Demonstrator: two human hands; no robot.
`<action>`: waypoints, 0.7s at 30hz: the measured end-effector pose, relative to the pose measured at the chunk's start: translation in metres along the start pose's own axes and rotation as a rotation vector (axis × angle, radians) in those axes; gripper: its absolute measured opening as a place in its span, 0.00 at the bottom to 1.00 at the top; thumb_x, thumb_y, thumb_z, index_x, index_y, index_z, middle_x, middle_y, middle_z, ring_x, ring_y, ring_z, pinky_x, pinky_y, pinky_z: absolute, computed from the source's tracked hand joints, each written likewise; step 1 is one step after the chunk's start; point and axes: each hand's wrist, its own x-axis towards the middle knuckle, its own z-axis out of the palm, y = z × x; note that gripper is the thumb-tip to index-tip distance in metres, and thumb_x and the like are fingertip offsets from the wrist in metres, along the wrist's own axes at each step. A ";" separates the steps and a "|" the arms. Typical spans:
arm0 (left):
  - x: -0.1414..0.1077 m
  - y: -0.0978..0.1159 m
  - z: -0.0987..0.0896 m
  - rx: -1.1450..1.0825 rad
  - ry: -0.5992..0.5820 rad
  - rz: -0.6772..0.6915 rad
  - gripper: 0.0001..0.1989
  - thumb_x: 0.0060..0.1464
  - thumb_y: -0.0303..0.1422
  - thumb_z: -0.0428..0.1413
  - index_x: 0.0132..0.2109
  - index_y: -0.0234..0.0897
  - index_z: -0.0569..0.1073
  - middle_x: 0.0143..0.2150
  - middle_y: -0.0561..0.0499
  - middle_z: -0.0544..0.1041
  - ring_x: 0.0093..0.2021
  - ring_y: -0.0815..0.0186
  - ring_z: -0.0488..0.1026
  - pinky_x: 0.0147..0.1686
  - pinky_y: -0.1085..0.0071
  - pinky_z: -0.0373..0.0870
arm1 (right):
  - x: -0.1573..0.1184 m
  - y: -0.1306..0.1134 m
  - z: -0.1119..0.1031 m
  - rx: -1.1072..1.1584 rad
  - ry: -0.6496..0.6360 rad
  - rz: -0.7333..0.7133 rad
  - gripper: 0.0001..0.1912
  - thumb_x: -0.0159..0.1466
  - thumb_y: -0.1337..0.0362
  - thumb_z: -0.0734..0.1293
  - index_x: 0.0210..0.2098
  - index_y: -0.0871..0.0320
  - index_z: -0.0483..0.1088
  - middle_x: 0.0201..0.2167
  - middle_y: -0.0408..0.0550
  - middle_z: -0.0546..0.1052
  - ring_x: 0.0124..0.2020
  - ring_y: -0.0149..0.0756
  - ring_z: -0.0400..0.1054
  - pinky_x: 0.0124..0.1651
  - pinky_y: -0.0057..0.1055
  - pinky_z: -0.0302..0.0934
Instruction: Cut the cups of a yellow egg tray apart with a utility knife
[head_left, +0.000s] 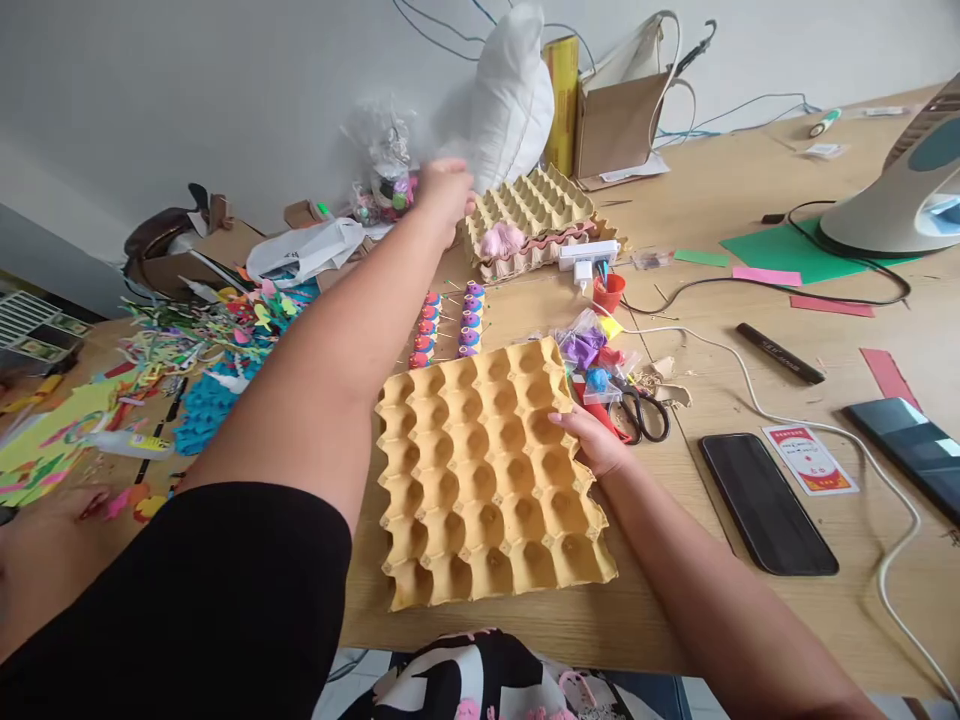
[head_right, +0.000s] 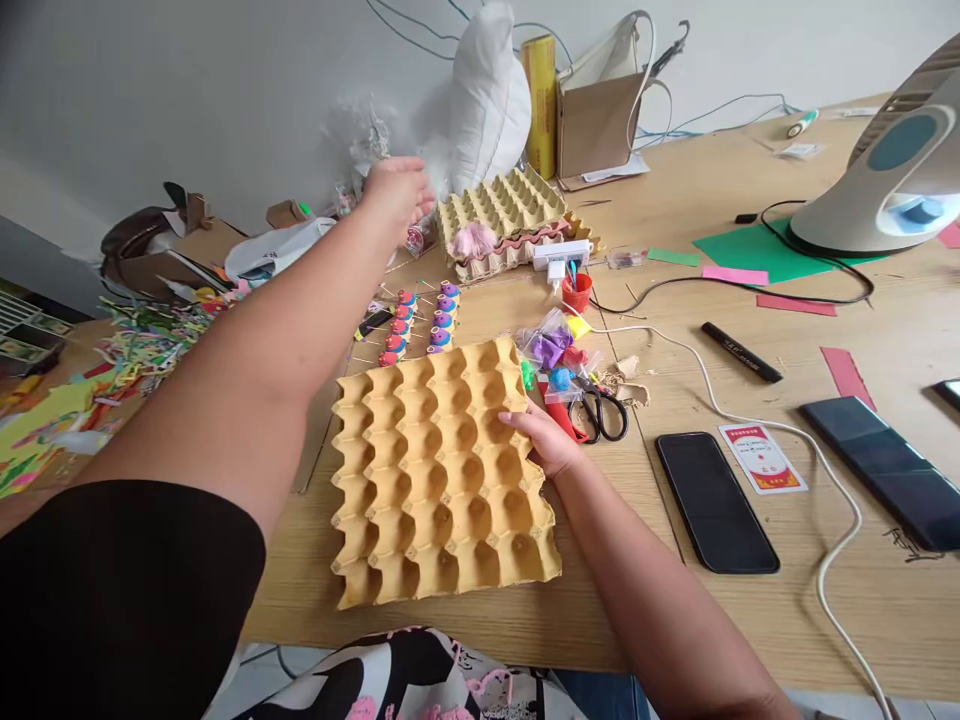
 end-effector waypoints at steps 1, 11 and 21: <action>-0.010 -0.006 -0.001 0.019 -0.033 0.015 0.19 0.72 0.21 0.48 0.67 0.25 0.66 0.65 0.39 0.75 0.55 0.69 0.78 0.48 0.70 0.72 | 0.000 0.000 0.000 0.001 0.003 0.000 0.29 0.52 0.57 0.75 0.55 0.47 0.75 0.43 0.47 0.86 0.47 0.52 0.82 0.43 0.45 0.77; -0.191 -0.091 -0.122 0.483 -0.222 0.461 0.19 0.57 0.31 0.65 0.56 0.40 0.81 0.59 0.46 0.78 0.61 0.52 0.73 0.64 0.58 0.68 | 0.003 0.001 0.000 -0.046 0.024 -0.008 0.27 0.52 0.55 0.75 0.51 0.47 0.75 0.42 0.45 0.86 0.45 0.51 0.82 0.41 0.44 0.77; -0.328 -0.194 -0.199 0.171 -0.138 -0.301 0.41 0.51 0.63 0.63 0.61 0.35 0.78 0.48 0.42 0.81 0.43 0.59 0.76 0.36 0.69 0.69 | -0.001 0.004 0.005 -0.082 0.074 -0.049 0.33 0.52 0.51 0.76 0.57 0.41 0.73 0.42 0.44 0.86 0.47 0.56 0.81 0.41 0.51 0.77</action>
